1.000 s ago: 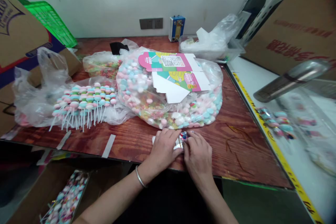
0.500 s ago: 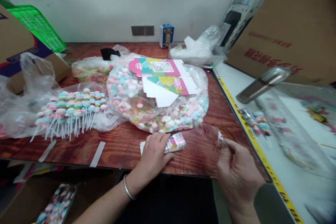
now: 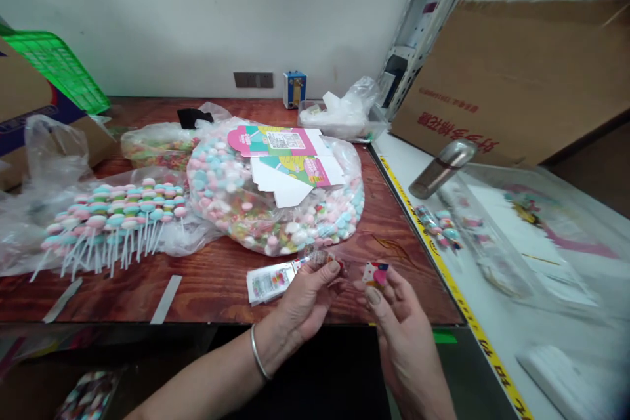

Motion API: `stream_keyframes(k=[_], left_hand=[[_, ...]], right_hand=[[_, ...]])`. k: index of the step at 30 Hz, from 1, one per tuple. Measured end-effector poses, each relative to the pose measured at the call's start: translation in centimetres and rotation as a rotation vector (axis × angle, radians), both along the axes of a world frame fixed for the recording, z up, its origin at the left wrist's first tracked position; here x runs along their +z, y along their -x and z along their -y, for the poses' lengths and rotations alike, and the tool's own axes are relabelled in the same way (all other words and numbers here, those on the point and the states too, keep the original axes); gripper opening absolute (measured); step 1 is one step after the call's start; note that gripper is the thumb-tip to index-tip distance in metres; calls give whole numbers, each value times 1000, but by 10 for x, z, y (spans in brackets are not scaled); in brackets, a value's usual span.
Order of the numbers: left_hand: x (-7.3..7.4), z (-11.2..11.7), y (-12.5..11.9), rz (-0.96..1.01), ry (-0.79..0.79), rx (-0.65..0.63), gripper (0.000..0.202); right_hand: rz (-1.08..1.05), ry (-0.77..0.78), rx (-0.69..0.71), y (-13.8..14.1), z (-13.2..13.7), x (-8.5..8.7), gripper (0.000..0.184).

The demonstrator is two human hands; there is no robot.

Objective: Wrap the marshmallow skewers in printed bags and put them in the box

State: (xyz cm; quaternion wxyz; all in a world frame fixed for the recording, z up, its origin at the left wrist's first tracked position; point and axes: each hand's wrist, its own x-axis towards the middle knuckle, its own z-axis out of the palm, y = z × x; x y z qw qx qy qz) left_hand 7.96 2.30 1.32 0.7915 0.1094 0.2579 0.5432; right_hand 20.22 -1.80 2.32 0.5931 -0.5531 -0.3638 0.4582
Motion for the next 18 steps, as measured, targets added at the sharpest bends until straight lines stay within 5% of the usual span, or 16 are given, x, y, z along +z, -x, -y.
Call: stream_keyframes(k=[3,10,14,18], left_hand=[[4,8,0,-103,-84,-8,23],[4,11,8,-338,-59,173,26],[-8,7,10,-246,36,186,37],[-14,6,10,-64,148,195,42]], right_hand=[[-122,38,30,2,1,-5,31],[312,25,84,10,10,3,27],[550,-47,28,11,14,3,42],[700,-220,-79,7,18,5,35]])
